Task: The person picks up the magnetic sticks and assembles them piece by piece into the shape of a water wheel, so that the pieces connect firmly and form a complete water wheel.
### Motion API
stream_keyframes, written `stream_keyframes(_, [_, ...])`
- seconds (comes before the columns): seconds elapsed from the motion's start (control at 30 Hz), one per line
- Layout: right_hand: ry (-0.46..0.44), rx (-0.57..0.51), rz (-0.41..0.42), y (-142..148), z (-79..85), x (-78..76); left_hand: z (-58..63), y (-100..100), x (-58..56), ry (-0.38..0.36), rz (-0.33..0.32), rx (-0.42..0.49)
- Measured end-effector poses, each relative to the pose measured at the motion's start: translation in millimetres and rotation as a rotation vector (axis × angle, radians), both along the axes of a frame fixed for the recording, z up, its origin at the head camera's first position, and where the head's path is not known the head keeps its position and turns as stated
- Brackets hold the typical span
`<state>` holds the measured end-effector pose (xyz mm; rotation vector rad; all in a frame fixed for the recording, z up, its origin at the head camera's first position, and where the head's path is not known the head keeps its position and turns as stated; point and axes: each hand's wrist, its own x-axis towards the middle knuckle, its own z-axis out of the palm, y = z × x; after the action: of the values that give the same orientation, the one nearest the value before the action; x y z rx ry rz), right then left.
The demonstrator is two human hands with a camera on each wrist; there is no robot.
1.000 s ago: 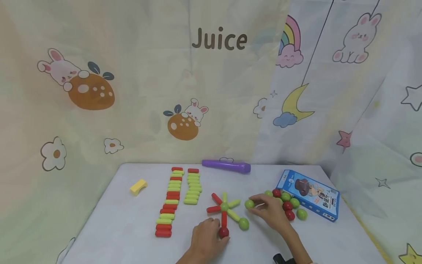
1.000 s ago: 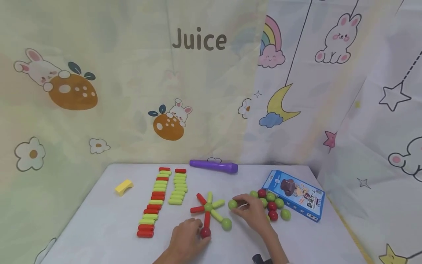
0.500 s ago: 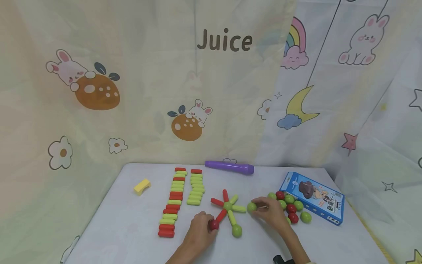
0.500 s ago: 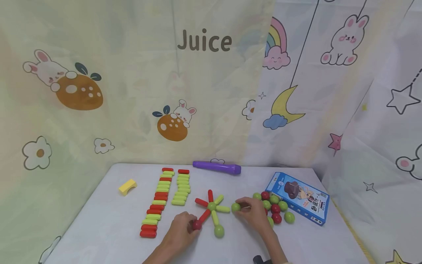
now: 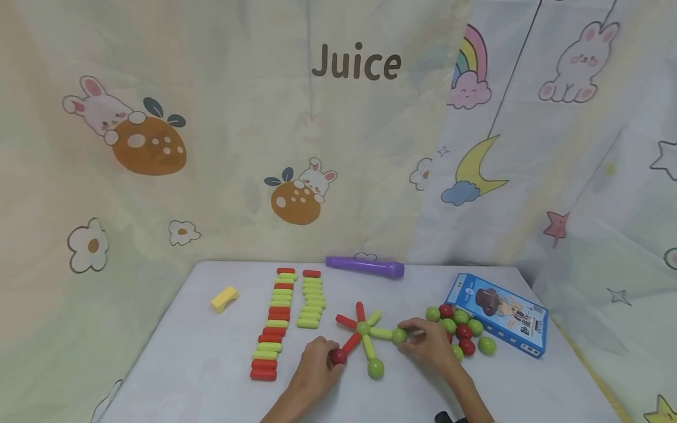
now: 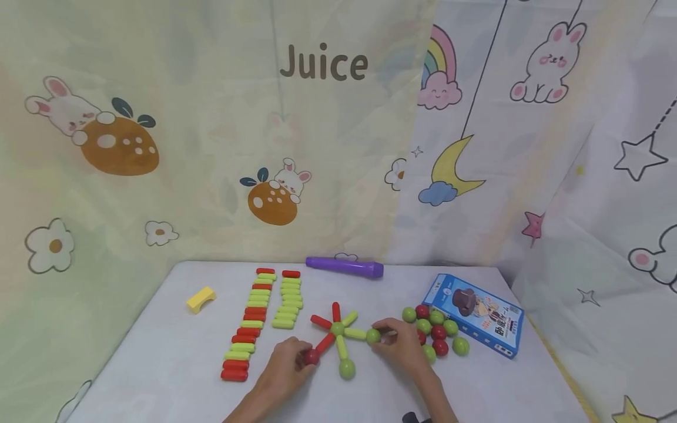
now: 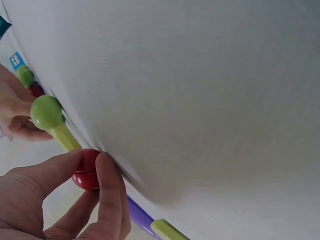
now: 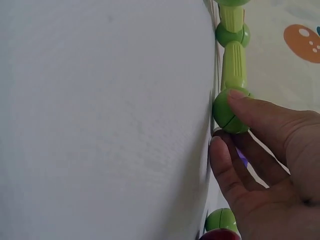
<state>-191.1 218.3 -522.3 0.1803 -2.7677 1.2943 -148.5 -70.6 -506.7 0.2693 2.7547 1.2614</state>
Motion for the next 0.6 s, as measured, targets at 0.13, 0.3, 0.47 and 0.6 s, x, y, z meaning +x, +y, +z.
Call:
stream_keyframes(0.13, [0.015, 0.029, 0.026, 8, 13.2, 11.9, 2.3, 5, 3.3, 0.068, 0.045, -0.125])
stream_keyframes(0.3, [0.103, 0.135, -0.051, 33, 37.1, 36.1, 15.7, 22, 13.8, 0.135, 0.0, -0.325])
stream_keyframes(0.47, [0.066, 0.351, -0.118, 62, 33.3, 46.2, 14.3, 52, 19.6, 0.081, -0.077, -0.313])
stream_keyframes(0.6, [0.005, 0.447, -0.122, 74, 24.9, 48.6, 1.5, 67, 15.3, 0.079, -0.064, -0.299])
